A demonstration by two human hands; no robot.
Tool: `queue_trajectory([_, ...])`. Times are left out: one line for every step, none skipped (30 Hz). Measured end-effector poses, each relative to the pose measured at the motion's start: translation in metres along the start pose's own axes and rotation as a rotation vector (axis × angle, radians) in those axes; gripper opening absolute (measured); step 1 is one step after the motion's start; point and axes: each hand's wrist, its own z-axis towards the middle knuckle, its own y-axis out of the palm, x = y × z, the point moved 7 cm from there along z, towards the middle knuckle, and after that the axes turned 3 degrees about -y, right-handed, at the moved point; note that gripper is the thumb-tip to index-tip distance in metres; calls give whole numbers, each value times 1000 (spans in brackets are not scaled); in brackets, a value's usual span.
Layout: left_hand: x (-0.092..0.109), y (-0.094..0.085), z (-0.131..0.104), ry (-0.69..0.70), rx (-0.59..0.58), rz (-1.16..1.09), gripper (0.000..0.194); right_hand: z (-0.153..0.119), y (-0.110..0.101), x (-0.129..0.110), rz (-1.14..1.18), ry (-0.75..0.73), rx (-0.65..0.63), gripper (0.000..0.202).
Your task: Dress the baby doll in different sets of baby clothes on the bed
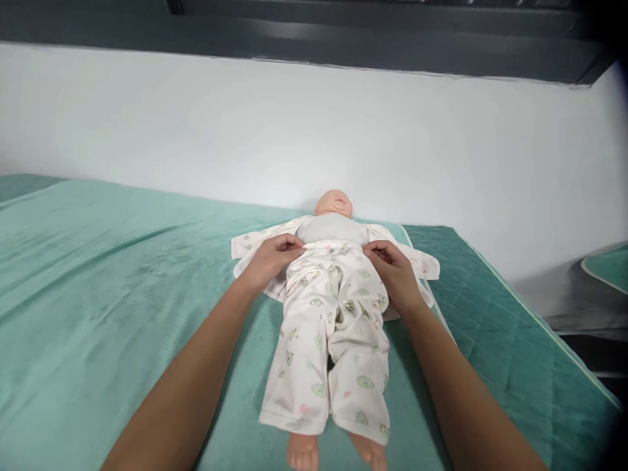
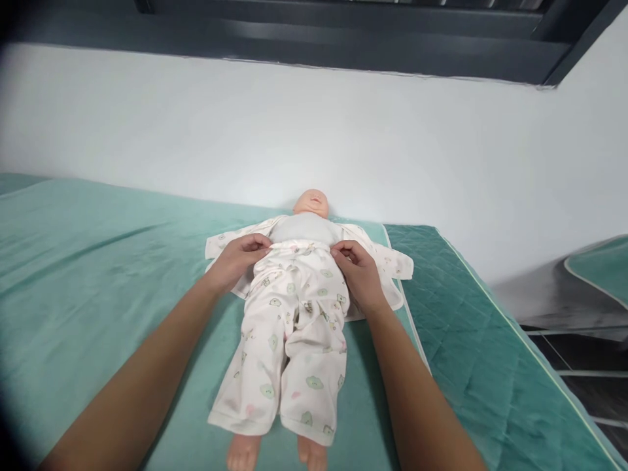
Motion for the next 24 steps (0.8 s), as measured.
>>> queue_trajectory([3,0,-1,21,13,18,21,0,-1,-2,-29,-20,9,20])
queue_trajectory([5,1,-2,38,19,37,22,0,-1,-5,-58,-37,13,20])
queue_trajectory([7,2,-2,53,24,54,22,-1,0,-7,-87,-53,11,20])
queue_trajectory([9,2,-2,73,31,71,21,-1,0,-10,-113,-70,6,19])
queue_trajectory([11,2,-3,103,47,89,20,-1,1,-12,-135,-85,-2,18])
queue_trajectory([13,2,-4,141,67,105,19,-1,2,-14,-152,-100,-12,17])
queue_trajectory([16,2,-4,181,89,115,17,-1,4,-16,-163,-115,-22,17])
queue_trajectory([17,2,-5,214,111,121,16,-1,5,-18,-168,-129,-31,18])
queue_trajectory([19,2,-6,233,126,125,14,-1,6,-20,-168,-143,-41,19])
queue_trajectory([19,2,-6,238,137,128,13,0,8,-21,-167,-153,-54,20])
queue_trajectory([18,3,-6,229,142,128,13,0,9,-22,-166,-157,-69,21])
queue_trajectory([17,3,-4,213,143,126,14,1,11,-22,-162,-156,-83,21])
queue_trajectory([16,4,-2,197,141,121,15,2,12,-22,-157,-148,-98,21])
queue_trajectory([15,4,2,180,137,114,15,4,13,-22,-151,-133,-113,21])
queue_trajectory([14,5,6,164,134,105,15,5,14,-21,-142,-116,-126,21])
queue_trajectory([13,5,11,146,133,100,15,7,15,-21,-133,-99,-138,21])
queue_trajectory([11,5,18,122,132,101,13,8,15,-20,-126,-84,-145,21])
queue_trajectory([9,4,24,96,131,101,12,9,16,-20,-123,-70,-154,21])
queue_trajectory([7,5,31,65,123,101,12,11,18,-19,-121,-58,-164,21])
queue_trajectory([5,5,37,34,105,95,12,12,19,-18,-121,-46,-174,21])
queue_trajectory([4,6,42,6,78,84,12,14,20,-17,-121,-35,-185,21])
queue_trajectory([2,8,46,-17,48,68,12,15,22,-16,-119,-23,-199,21])
queue_trajectory([2,9,48,-31,19,56,13,16,23,-16,-116,-12,-215,21])
queue_trajectory([3,10,49,-34,-5,61,14,17,24,-15,-114,-1,-232,22])
